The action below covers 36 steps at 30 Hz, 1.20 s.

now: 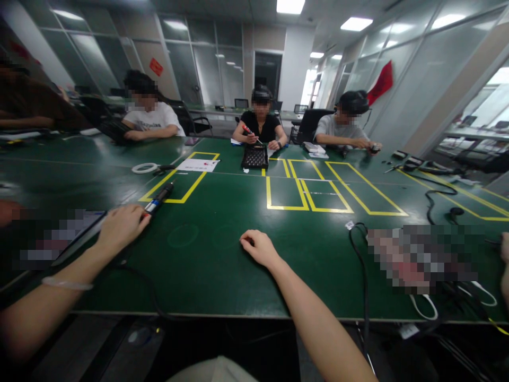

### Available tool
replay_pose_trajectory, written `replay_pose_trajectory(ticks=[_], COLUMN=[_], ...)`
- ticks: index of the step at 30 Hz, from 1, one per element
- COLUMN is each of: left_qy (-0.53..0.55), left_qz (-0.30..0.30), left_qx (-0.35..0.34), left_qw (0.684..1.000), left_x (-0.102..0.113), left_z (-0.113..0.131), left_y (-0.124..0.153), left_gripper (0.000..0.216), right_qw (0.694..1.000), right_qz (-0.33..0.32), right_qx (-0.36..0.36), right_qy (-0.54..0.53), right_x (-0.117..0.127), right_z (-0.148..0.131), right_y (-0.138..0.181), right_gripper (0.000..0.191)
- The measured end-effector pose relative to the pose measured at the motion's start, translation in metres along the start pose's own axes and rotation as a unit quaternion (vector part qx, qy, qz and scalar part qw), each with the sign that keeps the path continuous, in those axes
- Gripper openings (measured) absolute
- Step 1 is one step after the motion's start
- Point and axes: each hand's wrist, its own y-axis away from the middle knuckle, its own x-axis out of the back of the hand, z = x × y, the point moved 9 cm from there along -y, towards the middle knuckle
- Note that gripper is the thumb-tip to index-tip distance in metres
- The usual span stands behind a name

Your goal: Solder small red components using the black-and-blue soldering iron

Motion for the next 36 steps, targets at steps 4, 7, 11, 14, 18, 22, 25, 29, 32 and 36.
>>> replay_pose_trajectory(ticks=[4, 7, 11, 14, 18, 22, 25, 29, 32, 36], left_qy=[0.14, 0.352, 0.594, 0.685, 0.731, 0.744, 0.743, 0.744, 0.727, 0.669], left_qz=[0.009, -0.03, -0.11, -0.165, -0.211, -0.241, -0.251, -0.239, -0.194, -0.104], left_qx=[0.034, 0.012, -0.083, -0.111, -0.144, -0.176, -0.178, -0.164, -0.168, -0.198], left_qw=[0.99, 0.936, 0.793, 0.701, 0.632, 0.598, 0.595, 0.602, 0.637, 0.709], left_x=[0.014, 0.024, 0.045, 0.052, 0.049, 0.047, 0.045, 0.042, 0.046, 0.064], left_z=[0.013, 0.055, 0.147, 0.202, 0.241, 0.253, 0.255, 0.253, 0.245, 0.233], left_y=[-0.004, -0.005, 0.002, 0.01, 0.024, 0.037, 0.041, 0.038, 0.034, 0.033], left_gripper=[0.039, 0.036, 0.035, 0.039, 0.049, 0.056, 0.056, 0.053, 0.045, 0.033], right_qw=[1.0, 1.0, 1.0, 0.997, 0.989, 0.988, 0.988, 0.981, 0.975, 0.97], right_qz=[0.002, 0.002, 0.001, 0.007, 0.011, -0.007, -0.013, -0.015, 0.005, 0.009], right_qx=[0.011, 0.01, 0.003, 0.0, 0.022, 0.045, 0.034, -0.007, -0.046, -0.07], right_qy=[0.005, 0.002, -0.021, -0.073, -0.144, -0.147, -0.15, -0.194, -0.219, -0.233], right_x=[-0.001, -0.002, -0.003, -0.003, -0.002, -0.005, -0.007, -0.012, -0.01, -0.009], right_z=[-0.002, -0.002, -0.001, 0.002, -0.002, -0.009, -0.008, 0.004, 0.016, 0.024], right_y=[-0.001, -0.001, -0.001, -0.001, -0.001, -0.001, -0.001, -0.002, -0.003, -0.005], right_gripper=[0.011, 0.012, 0.012, 0.014, 0.028, 0.023, 0.015, 0.017, 0.022, 0.025])
